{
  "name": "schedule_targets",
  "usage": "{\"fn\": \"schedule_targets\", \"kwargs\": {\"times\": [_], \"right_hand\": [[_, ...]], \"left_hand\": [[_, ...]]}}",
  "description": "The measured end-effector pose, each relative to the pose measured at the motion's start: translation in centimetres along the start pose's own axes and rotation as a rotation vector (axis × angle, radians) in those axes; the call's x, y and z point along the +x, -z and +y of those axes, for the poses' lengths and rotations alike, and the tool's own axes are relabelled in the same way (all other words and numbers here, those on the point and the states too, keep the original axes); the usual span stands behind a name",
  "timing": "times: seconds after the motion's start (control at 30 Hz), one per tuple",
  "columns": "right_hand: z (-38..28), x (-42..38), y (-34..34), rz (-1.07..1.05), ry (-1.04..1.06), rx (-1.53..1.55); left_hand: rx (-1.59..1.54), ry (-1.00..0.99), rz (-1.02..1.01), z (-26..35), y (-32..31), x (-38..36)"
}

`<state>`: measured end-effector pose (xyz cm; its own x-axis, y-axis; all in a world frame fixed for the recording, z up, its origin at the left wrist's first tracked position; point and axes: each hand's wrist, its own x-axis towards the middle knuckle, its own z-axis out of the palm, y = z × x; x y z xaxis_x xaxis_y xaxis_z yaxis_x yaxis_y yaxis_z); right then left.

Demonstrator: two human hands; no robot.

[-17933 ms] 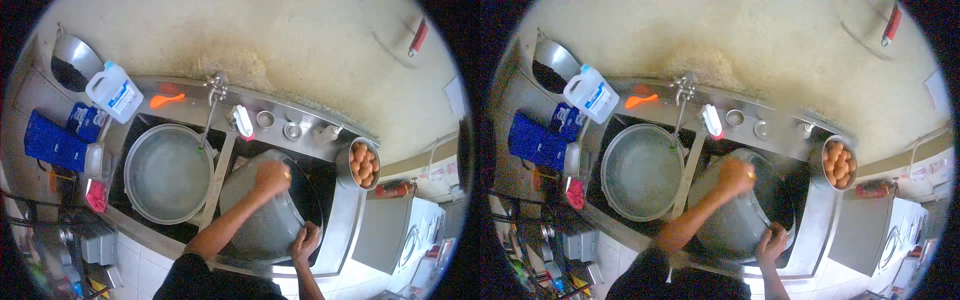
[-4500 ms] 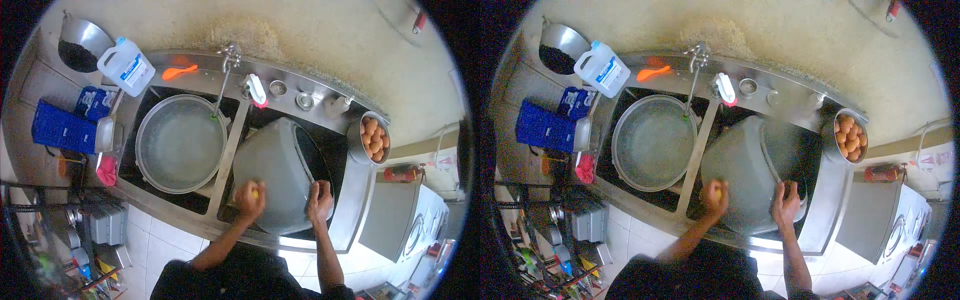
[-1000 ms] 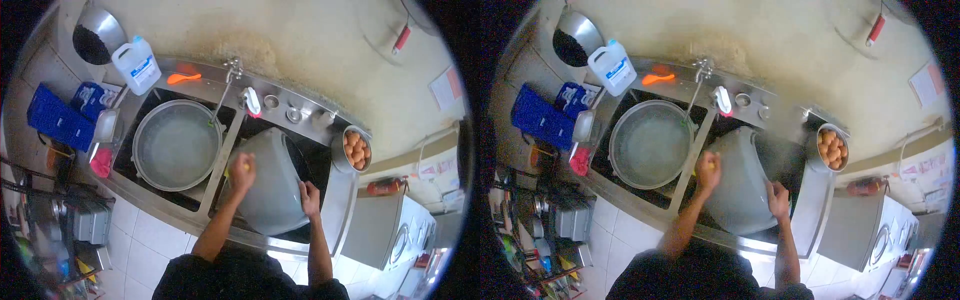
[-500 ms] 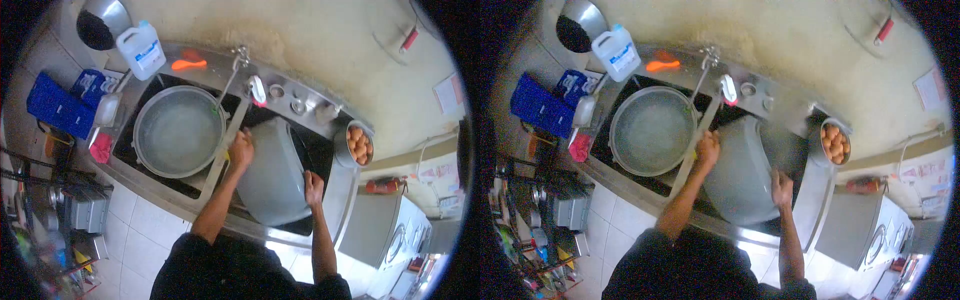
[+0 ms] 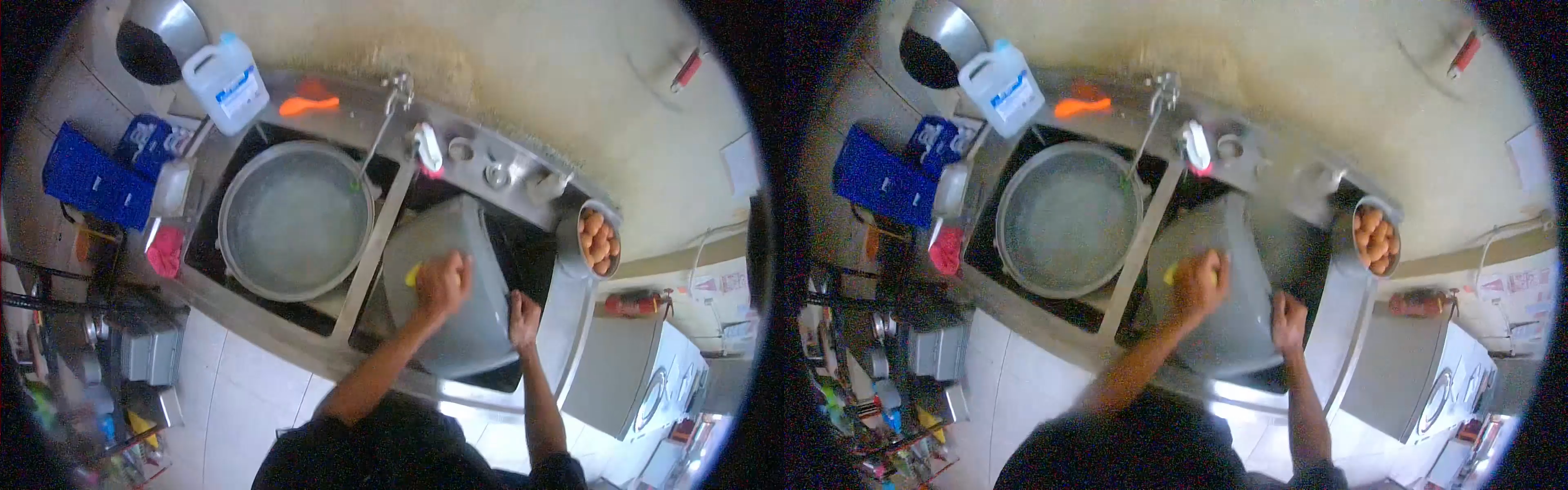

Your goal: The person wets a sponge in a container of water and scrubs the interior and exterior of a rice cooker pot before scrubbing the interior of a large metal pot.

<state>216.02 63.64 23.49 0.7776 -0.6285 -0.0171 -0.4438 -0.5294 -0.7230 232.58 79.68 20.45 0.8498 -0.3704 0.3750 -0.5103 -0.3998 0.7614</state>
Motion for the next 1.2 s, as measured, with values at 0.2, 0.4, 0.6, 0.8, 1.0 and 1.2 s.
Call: {"fn": "schedule_targets", "kwargs": {"times": [0.2, 0.4, 0.6, 0.8, 1.0, 1.2], "right_hand": [[0.6, 0.7, -0.6, 0.000, -0.025, -0.001], [0.2, 0.2, -0.3, -0.051, -0.128, 0.105], [0.9, 0.7, -0.9, -0.006, -0.079, 0.007], [1.0, 0.0, -1.1, -0.020, -0.090, 0.073], [0.8, 0.8, -0.9, -0.032, -0.085, 0.104], [0.3, 0.8, -0.7, -0.018, 0.012, 0.002]], "left_hand": [[-0.026, 0.303, 0.017, -2.2, 0.0, 5.4], [-0.076, 0.444, -0.133, -2.5, -1.6, 7.9], [-0.114, 0.401, -0.175, -1.5, 0.9, 0.9], [-0.102, 0.470, -0.052, -7.3, -2.5, 10.3], [-0.139, 0.116, -0.166, -2.1, -0.9, 5.5], [0.006, 0.415, -0.067, -11.5, -3.5, 10.4]]}}
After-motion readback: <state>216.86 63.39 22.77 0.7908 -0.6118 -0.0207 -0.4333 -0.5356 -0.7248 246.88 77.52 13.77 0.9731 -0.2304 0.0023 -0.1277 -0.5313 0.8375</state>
